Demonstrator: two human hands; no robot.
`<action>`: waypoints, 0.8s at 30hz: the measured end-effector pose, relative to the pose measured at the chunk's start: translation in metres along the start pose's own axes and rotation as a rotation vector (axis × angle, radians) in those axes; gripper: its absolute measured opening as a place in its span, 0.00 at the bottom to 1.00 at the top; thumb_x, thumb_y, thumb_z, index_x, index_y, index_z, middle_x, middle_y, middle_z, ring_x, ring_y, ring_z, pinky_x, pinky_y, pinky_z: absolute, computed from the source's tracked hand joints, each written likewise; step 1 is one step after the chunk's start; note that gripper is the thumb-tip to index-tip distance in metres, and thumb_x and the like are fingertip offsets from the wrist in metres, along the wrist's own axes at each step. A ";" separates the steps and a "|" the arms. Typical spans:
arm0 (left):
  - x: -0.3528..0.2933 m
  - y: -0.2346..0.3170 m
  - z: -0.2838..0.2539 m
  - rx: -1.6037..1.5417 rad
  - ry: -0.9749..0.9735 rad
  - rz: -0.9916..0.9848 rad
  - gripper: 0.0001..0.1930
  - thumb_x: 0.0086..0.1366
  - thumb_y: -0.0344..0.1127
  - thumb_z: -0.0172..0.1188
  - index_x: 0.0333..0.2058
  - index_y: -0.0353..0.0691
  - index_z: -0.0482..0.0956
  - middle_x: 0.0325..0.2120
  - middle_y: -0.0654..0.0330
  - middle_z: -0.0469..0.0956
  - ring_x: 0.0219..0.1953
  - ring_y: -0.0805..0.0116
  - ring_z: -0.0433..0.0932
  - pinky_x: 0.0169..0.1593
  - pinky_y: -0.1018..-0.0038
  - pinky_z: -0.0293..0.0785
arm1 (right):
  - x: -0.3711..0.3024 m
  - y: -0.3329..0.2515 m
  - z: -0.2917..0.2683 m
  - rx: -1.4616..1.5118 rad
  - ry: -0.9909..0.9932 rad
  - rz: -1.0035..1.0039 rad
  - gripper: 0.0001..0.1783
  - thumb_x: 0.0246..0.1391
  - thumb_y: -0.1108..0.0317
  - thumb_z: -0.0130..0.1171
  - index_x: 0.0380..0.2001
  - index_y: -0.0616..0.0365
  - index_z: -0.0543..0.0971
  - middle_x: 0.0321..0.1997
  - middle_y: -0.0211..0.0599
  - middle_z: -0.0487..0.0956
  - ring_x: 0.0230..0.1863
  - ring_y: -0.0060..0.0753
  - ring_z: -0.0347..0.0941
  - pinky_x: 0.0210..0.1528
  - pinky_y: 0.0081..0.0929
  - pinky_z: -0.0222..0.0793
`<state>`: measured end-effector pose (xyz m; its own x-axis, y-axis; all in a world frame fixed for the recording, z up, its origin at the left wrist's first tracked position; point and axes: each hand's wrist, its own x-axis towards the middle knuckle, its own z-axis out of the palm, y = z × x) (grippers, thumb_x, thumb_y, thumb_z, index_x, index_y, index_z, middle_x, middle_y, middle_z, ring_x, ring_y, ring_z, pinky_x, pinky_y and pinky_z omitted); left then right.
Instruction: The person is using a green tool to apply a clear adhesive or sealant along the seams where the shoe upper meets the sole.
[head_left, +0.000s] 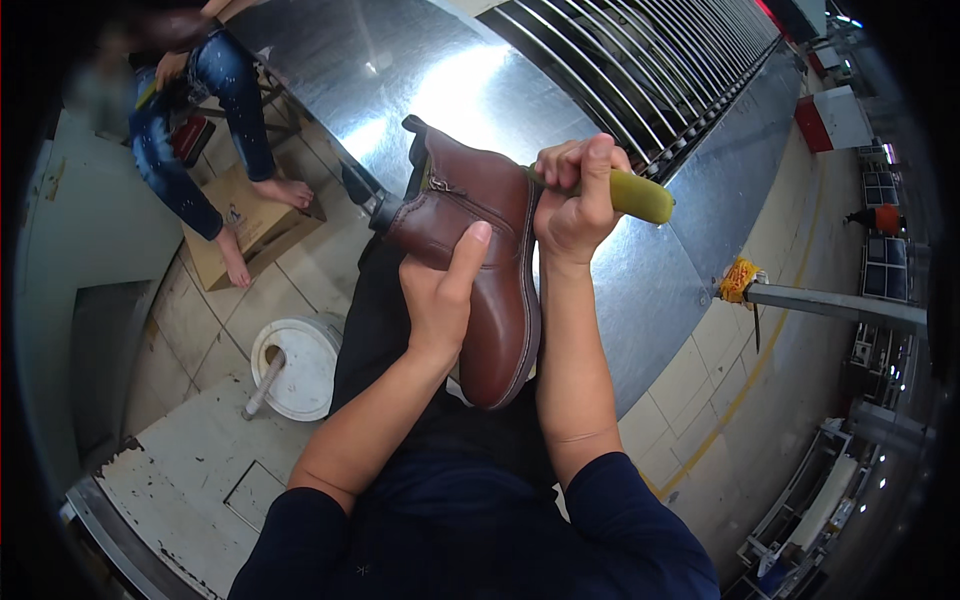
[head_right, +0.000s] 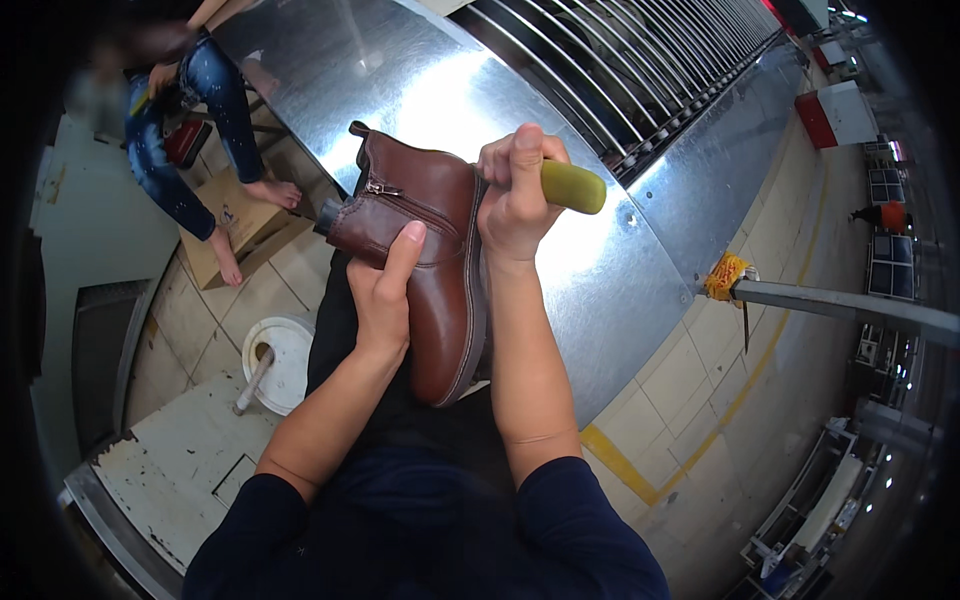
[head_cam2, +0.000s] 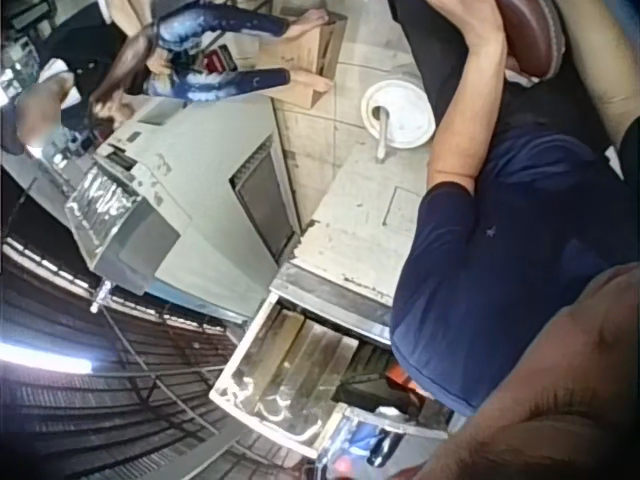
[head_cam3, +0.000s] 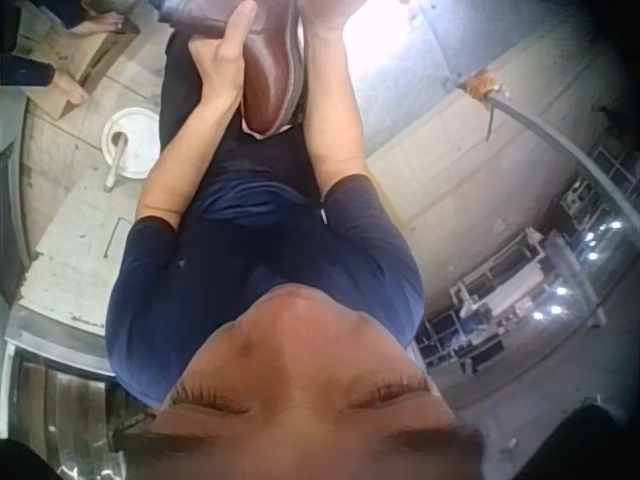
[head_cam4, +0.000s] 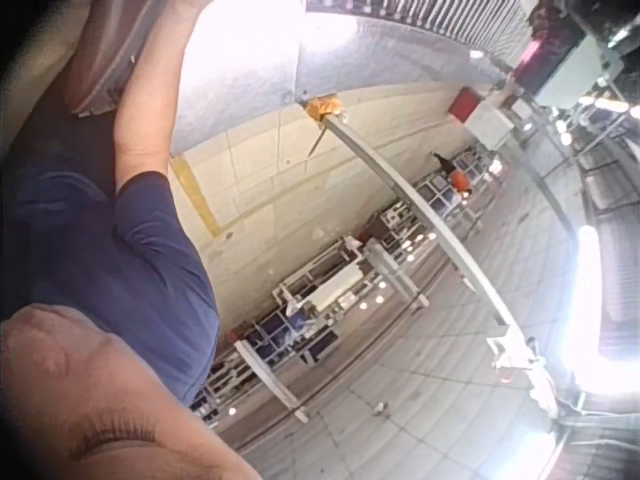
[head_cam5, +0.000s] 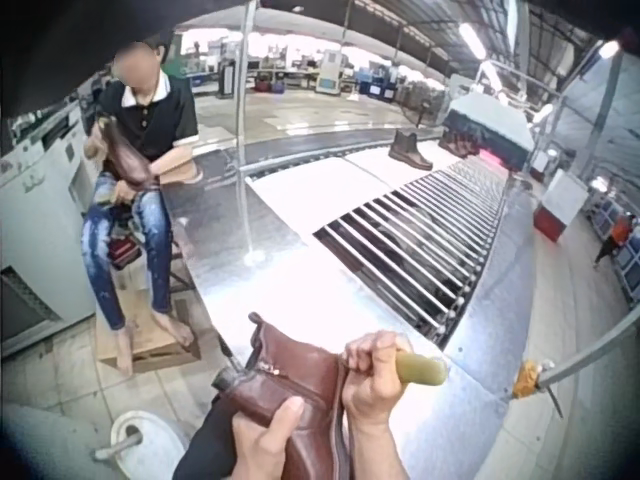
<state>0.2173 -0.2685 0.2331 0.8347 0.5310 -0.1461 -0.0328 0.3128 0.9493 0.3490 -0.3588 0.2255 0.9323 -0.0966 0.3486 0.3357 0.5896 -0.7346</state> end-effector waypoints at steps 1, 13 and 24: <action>0.001 0.000 0.000 -0.004 0.003 -0.010 0.14 0.70 0.38 0.66 0.42 0.30 0.84 0.37 0.62 0.84 0.39 0.74 0.79 0.45 0.74 0.75 | -0.001 -0.002 0.001 -0.007 -0.015 -0.018 0.17 0.72 0.60 0.59 0.28 0.55 0.72 0.21 0.31 0.68 0.22 0.25 0.63 0.30 0.30 0.65; 0.002 -0.006 -0.003 0.013 -0.040 -0.017 0.14 0.69 0.41 0.66 0.41 0.34 0.83 0.38 0.64 0.81 0.40 0.76 0.76 0.47 0.75 0.71 | -0.017 -0.025 -0.013 -0.064 -0.301 0.059 0.22 0.74 0.57 0.51 0.24 0.55 0.68 0.16 0.26 0.58 0.18 0.26 0.55 0.26 0.33 0.59; 0.001 -0.018 0.005 0.052 0.028 0.168 0.13 0.65 0.40 0.70 0.35 0.34 0.85 0.30 0.60 0.87 0.33 0.73 0.83 0.42 0.72 0.77 | -0.128 -0.107 -0.020 0.133 -0.269 0.165 0.14 0.71 0.64 0.53 0.29 0.54 0.70 0.17 0.28 0.62 0.18 0.30 0.58 0.26 0.36 0.59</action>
<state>0.2212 -0.2777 0.2178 0.8043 0.5942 0.0089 -0.1413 0.1767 0.9741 0.1959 -0.4253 0.2481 0.8978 0.2129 0.3855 0.1467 0.6809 -0.7176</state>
